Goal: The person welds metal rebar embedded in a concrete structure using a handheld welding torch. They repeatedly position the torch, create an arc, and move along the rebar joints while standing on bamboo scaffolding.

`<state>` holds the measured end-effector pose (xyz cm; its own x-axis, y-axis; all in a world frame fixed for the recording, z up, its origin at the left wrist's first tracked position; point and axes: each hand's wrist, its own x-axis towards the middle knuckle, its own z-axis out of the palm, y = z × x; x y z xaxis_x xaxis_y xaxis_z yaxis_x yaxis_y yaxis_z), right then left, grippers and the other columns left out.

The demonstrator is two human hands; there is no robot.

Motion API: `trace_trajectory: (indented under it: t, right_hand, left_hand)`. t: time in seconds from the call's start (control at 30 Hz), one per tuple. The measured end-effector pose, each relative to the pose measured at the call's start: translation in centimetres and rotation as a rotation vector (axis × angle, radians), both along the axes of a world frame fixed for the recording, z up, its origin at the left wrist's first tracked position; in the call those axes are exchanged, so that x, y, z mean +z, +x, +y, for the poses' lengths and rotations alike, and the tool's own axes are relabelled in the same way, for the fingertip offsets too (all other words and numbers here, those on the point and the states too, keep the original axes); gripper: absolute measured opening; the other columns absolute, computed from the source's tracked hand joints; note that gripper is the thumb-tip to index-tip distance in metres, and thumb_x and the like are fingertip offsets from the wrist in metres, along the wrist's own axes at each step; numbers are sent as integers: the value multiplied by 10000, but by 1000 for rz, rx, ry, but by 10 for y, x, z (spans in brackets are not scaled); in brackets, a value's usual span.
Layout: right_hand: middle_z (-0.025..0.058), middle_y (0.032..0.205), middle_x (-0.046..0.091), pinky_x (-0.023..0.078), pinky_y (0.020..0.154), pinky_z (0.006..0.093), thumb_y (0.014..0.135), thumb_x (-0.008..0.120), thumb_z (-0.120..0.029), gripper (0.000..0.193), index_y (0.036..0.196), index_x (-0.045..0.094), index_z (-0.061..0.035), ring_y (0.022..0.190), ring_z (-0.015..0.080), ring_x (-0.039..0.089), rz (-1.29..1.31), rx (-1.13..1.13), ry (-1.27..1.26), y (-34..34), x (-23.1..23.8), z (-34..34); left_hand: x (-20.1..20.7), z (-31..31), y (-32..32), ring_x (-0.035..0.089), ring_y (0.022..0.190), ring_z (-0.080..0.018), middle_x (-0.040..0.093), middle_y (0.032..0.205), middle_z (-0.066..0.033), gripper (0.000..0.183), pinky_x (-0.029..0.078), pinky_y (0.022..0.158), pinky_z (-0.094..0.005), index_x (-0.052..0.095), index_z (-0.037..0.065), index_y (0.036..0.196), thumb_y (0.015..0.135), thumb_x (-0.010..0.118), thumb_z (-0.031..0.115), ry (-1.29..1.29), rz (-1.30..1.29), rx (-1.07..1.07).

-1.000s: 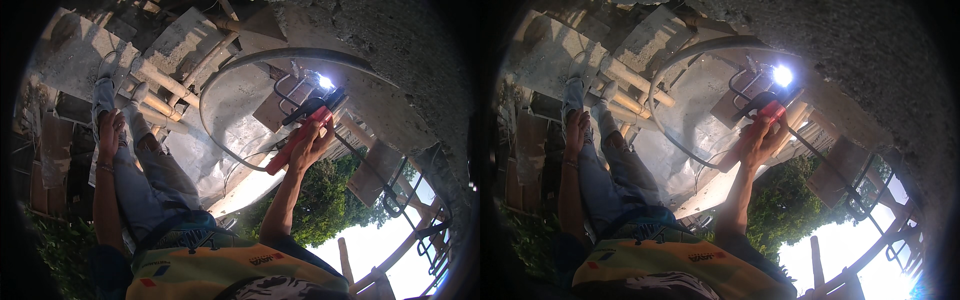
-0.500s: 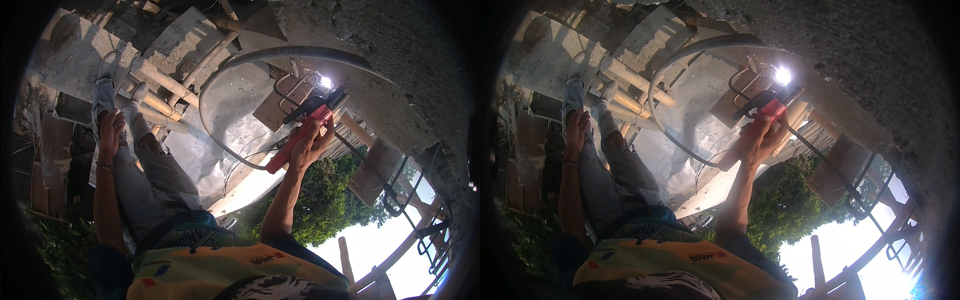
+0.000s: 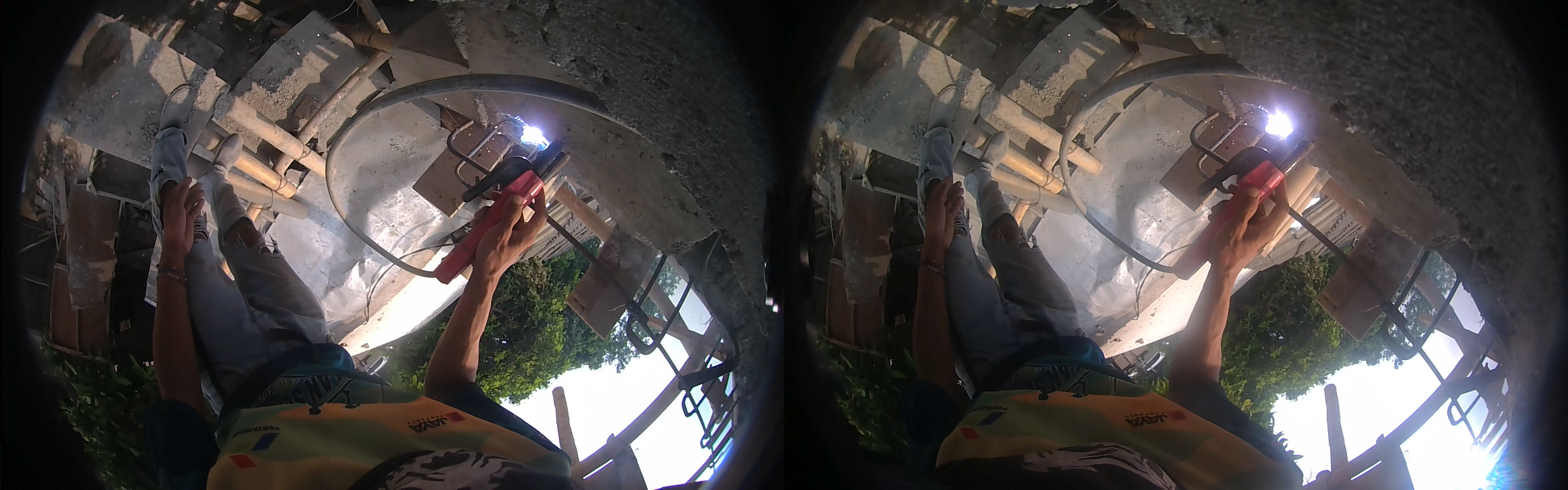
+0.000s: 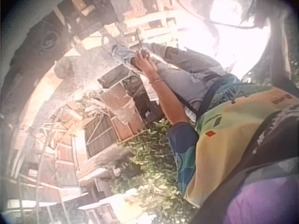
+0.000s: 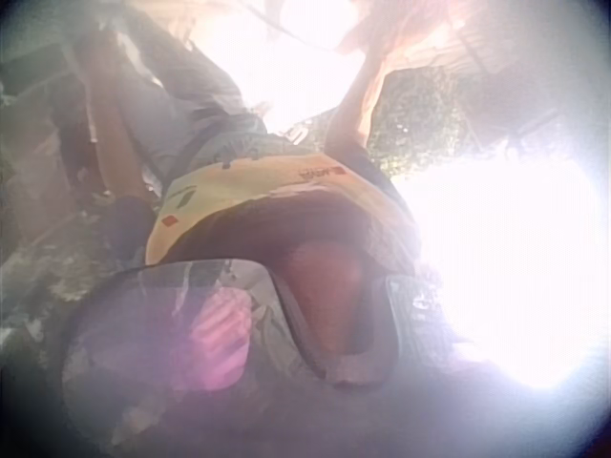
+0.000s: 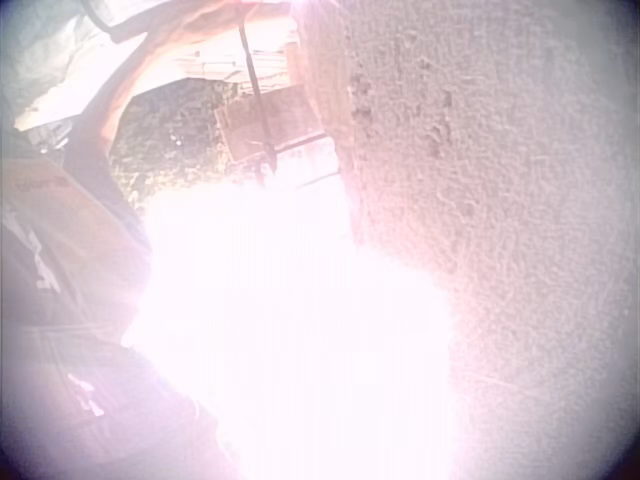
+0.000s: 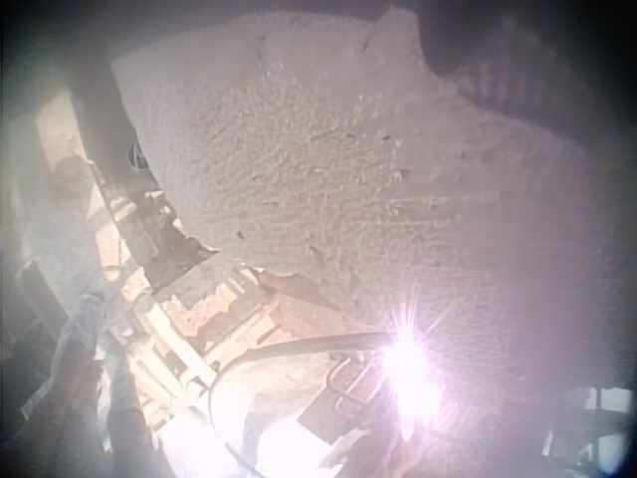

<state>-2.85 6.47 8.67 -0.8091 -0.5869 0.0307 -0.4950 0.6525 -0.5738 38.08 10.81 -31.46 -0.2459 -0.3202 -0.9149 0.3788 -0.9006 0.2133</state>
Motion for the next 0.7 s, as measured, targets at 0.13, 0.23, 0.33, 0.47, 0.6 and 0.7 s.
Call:
trace_trajectory:
  t: [0.13, 0.23, 0.33, 0.47, 0.6, 0.7]
  right_hand:
    - [141, 916, 679, 453, 542, 242, 1004, 588, -425, 615, 1447, 356, -66, 661, 113, 594, -7, -2, -4, -1, 0, 1]
    - [140, 909, 679, 451, 533, 240, 1004, 587, -422, 615, 1448, 355, -66, 650, 114, 592, -10, -2, -9, -1, 0, 1]
    - [144, 905, 679, 451, 514, 242, 1004, 589, -416, 617, 1449, 353, -60, 637, 115, 592, -22, 1, -25, 1, 0, -1]
    - [160, 916, 677, 455, 493, 246, 1000, 600, -406, 628, 1449, 350, -46, 613, 116, 590, 3, 3, -34, 14, -2, -1]
    - [184, 969, 669, 458, 500, 245, 999, 601, -409, 650, 1455, 337, -29, 616, 123, 591, 71, 9, -1, 26, -6, 0]
    - [185, 1002, 668, 462, 514, 244, 1005, 591, -403, 649, 1459, 328, -20, 644, 124, 597, 50, 14, -31, 26, -9, 1]
  left_hand:
    - [1, 0, 0, 578, 1224, -224, 575, 1340, -147, 436, 463, 1043, -373, 505, 25, 1378, 1028, 558, 279, 1, 9, -3]
    - [1, 0, 0, 570, 1235, -226, 565, 1351, -146, 440, 457, 1050, -377, 501, 26, 1384, 1029, 554, 282, 5, 7, 4]
    - [0, 0, 0, 565, 1244, -228, 557, 1357, -146, 444, 452, 1059, -382, 499, 26, 1387, 1031, 549, 286, 7, 13, 0]
    - [-5, 3, 1, 565, 1250, -233, 557, 1357, -142, 440, 454, 1060, -386, 503, 30, 1387, 1032, 544, 287, -8, 18, -10]
    - [-11, 8, 3, 571, 1248, -237, 558, 1361, -134, 427, 462, 1052, -385, 511, 34, 1385, 1036, 535, 278, -17, 10, 2]
    - [-15, 11, 5, 574, 1248, -235, 557, 1365, -131, 417, 464, 1049, -383, 514, 37, 1386, 1040, 524, 271, -14, 23, 13]
